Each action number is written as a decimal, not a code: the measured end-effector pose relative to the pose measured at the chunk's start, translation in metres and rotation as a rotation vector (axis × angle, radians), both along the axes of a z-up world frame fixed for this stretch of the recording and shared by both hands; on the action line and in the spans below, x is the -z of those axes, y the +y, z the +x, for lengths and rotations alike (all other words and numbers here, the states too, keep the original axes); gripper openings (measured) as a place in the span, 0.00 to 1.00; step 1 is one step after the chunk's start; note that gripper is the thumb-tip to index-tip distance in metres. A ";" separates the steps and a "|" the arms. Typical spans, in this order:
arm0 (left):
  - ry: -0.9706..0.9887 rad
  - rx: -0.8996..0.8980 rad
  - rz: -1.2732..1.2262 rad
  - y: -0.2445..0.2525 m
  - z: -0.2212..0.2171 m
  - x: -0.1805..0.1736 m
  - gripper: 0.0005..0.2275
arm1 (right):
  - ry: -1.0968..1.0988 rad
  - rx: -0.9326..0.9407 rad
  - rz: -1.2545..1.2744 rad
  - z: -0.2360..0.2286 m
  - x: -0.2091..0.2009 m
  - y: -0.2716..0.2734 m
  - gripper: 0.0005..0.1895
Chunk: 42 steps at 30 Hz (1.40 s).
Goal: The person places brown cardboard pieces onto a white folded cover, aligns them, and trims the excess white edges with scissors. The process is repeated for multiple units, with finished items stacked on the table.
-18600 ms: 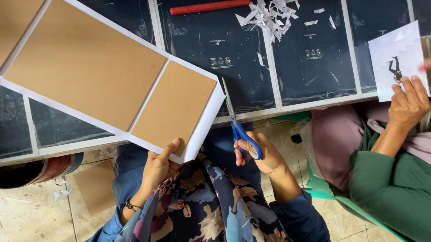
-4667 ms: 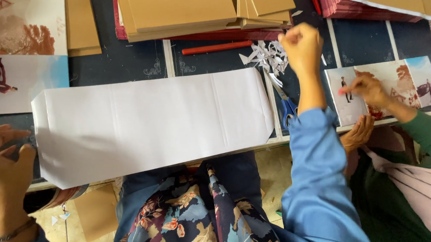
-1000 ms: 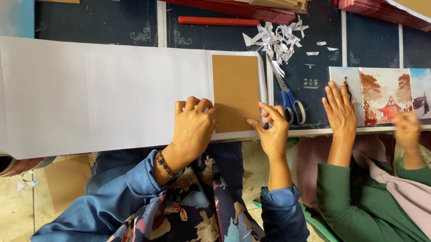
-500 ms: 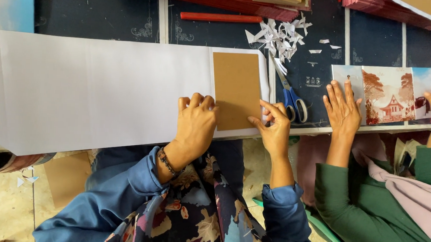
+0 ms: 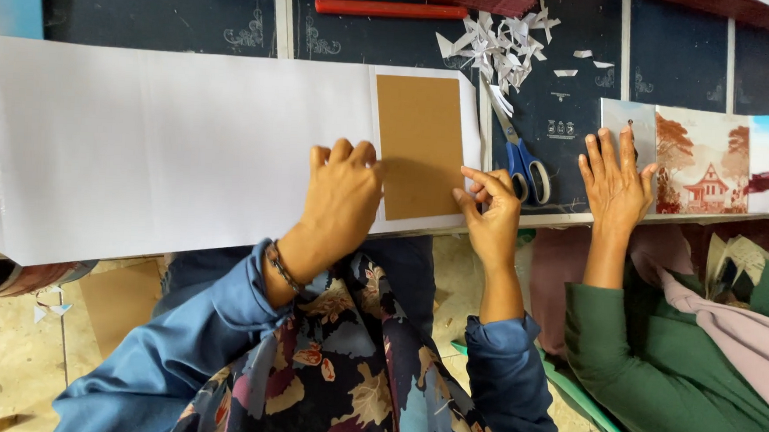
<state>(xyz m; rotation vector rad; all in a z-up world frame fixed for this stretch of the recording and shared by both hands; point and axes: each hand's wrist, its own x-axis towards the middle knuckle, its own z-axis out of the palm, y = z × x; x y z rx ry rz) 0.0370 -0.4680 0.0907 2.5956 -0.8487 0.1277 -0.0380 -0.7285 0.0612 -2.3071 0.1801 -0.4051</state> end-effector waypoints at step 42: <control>0.076 -0.036 0.103 -0.016 -0.005 0.010 0.18 | 0.026 -0.011 -0.029 0.002 -0.001 -0.007 0.21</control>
